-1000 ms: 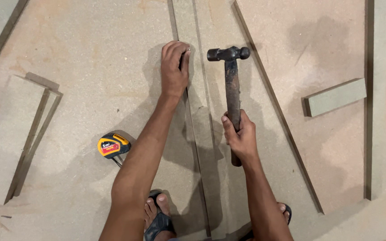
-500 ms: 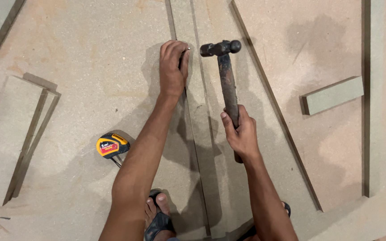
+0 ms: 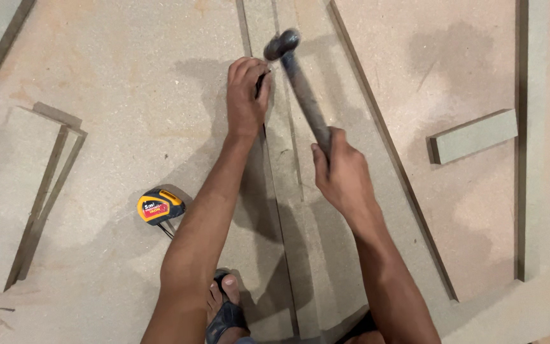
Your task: The person hammers nails into a wooden board while sitting on the floor, occasionally picking up more nails from a container.
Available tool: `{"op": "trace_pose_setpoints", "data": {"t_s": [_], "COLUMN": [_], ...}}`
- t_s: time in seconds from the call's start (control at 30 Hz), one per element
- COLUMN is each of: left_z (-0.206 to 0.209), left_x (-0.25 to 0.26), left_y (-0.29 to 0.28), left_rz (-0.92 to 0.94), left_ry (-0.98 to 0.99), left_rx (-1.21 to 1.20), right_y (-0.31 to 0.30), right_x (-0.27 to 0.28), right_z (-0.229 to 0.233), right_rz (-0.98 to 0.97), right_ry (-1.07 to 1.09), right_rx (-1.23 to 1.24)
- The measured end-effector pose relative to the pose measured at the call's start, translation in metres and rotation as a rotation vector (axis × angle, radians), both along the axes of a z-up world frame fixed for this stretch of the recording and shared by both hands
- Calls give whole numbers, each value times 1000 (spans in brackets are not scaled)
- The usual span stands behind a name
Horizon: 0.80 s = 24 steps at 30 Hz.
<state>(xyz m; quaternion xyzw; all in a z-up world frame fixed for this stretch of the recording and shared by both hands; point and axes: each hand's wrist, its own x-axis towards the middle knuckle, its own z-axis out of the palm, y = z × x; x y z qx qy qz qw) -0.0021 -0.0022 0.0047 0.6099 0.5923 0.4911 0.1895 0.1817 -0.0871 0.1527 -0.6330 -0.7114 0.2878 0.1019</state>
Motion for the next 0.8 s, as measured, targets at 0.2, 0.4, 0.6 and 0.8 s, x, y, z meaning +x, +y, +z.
{"op": "trace_pose_setpoints", "data": {"t_s": [0.2, 0.4, 0.6, 0.8], "left_z": [0, -11, 5, -7], "left_x": [-1, 0, 1, 2], "left_y": [-2, -2, -9, -6], "left_rz": [3, -22, -10, -1], "left_ry": [-50, 39, 173, 241], "left_rx": [-5, -95, -314, -295], "right_y": [7, -5, 6, -4], "right_x": [-2, -3, -6, -6], "right_z": [5, 21, -14, 27], "right_rz": [-50, -62, 59, -59], "right_ry": [-2, 152, -90, 155], "right_rx": [22, 151, 56, 185]}}
